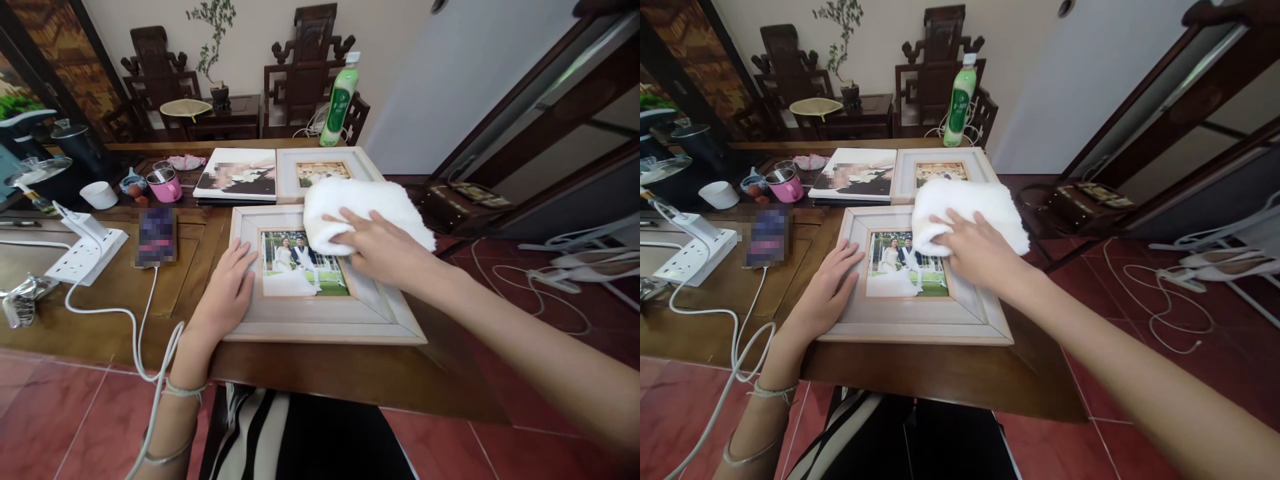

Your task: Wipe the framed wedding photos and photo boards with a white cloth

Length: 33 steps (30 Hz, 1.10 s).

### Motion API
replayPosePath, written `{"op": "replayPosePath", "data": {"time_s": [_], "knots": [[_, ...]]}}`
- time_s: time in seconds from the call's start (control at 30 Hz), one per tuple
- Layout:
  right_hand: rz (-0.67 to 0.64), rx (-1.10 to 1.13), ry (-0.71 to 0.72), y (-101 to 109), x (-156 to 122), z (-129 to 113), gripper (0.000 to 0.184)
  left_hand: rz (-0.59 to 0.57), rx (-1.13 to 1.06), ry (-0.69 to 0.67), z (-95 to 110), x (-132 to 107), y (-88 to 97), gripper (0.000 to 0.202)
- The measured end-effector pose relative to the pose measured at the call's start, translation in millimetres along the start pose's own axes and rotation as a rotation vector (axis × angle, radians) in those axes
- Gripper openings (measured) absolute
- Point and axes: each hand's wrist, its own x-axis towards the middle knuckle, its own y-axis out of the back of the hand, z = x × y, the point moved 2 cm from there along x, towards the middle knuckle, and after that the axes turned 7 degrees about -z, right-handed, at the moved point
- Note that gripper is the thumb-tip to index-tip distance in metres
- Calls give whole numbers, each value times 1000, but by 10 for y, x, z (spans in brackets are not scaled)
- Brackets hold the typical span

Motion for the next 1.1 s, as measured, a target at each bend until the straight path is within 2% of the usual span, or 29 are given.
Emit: {"op": "replayPosePath", "data": {"time_s": [0.1,0.2,0.37,0.47,0.53,0.6,0.7,0.8,0.97,1.1], "knots": [[39,-47,-34,-19,158,-42,57,13,-3,-7,-11,3,-3,42],[19,-33,0,-13,64,-156,54,28,-10,-18,-27,2,-3,41],[-66,93,119,35,-570,-402,53,57,-31,-30,-49,-4,0,40],[-42,207,215,73,-980,-505,53,58,-30,-33,-41,-6,3,40],[-30,255,292,104,-1135,-563,53,56,-28,-28,-32,-4,4,40],[-26,269,334,144,-1155,-620,53,54,-24,-24,-25,0,1,41],[-85,257,321,184,-960,-686,55,53,-13,-23,-26,4,-7,41],[-156,237,255,160,-604,-656,59,51,-15,-19,-35,4,-12,41],[-93,233,163,85,37,-519,64,61,-40,-17,-46,5,-13,41],[-145,242,153,96,308,-698,68,91,-88,-3,-33,4,-4,46]]}}
